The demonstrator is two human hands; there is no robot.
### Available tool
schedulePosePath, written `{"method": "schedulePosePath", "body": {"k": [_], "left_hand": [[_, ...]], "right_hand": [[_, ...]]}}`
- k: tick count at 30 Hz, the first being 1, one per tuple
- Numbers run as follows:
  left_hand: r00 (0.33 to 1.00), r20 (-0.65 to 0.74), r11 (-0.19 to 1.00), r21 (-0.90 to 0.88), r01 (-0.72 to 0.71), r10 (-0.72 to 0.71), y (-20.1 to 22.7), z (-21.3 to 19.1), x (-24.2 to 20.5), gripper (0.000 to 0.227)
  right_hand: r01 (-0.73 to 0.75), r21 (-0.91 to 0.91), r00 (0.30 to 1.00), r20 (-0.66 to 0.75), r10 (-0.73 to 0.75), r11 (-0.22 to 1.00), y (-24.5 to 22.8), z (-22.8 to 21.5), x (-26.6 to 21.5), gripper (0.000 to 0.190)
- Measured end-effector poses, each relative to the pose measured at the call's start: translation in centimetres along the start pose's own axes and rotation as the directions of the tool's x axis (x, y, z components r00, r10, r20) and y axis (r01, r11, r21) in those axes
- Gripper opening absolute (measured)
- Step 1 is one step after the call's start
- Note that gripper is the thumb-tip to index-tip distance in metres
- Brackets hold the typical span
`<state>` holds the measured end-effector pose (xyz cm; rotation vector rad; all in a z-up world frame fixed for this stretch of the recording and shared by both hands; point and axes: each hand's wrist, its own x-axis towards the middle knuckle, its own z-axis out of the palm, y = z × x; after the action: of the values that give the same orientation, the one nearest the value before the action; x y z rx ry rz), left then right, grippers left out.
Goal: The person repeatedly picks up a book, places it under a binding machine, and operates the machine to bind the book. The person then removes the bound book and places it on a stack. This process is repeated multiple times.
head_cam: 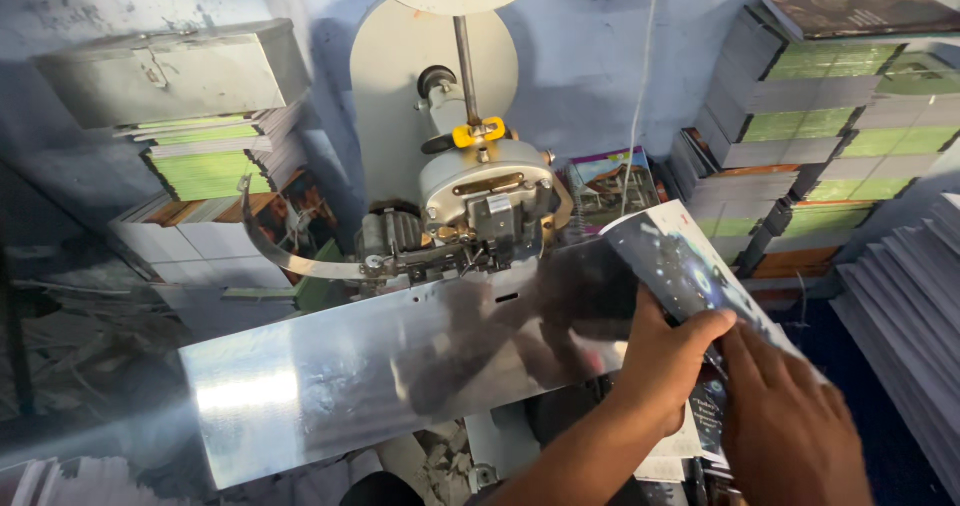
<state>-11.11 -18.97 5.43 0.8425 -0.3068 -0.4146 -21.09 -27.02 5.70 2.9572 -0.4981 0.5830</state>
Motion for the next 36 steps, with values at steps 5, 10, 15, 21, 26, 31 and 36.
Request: {"method": "schedulePosePath", "body": {"k": [5, 10, 15, 21, 26, 31, 36], "left_hand": [[0.999, -0.046, 0.999, -0.039, 0.021, -0.023, 0.4, -0.7, 0.5, 0.043], [0.999, -0.029, 0.999, -0.023, -0.037, 0.036, 1.9, -2.9, 2.4, 0.031], [0.999, 0.003, 0.999, -0.034, -0.038, 0.038, 3.0, -4.9, 3.5, 0.032], [0.991, -0.022, 0.988, -0.081, 0.129, -0.132, 4.4, -6.1, 3.6, 0.037], [0.992, -0.034, 0.987, -0.111, 0.115, -0.120, 5.2, -6.5, 3.5, 0.044], [0.996, -0.091, 1.000, 0.004, 0.019, -0.019, 4.7, -7.2, 4.6, 0.047], [0.997, -0.034, 0.983, 0.166, 0.077, -0.072, 3.7, -8.4, 5.0, 0.053]], "right_hand": [[0.153, 0.363, 0.987, -0.105, -0.123, 0.919, 0.4, 2.6, -0.9, 0.082], [0.000, 0.502, 0.997, -0.064, 0.037, 0.865, 1.4, 6.3, -1.5, 0.089], [-0.507, 0.854, 0.825, 0.443, 0.350, 0.116, 2.8, 9.2, -0.7, 0.080], [-0.372, 0.658, 0.799, 0.586, 0.135, -0.655, 4.7, 11.7, 0.6, 0.060], [-0.343, 0.780, 0.797, 0.537, 0.277, -0.524, 4.6, 11.2, 1.0, 0.051], [-0.243, 0.893, 0.836, 0.391, 0.384, -0.379, 3.8, 10.1, 0.4, 0.033], [-0.194, 0.898, 0.855, 0.352, 0.380, -0.395, 4.3, 10.1, -0.6, 0.030]]}}
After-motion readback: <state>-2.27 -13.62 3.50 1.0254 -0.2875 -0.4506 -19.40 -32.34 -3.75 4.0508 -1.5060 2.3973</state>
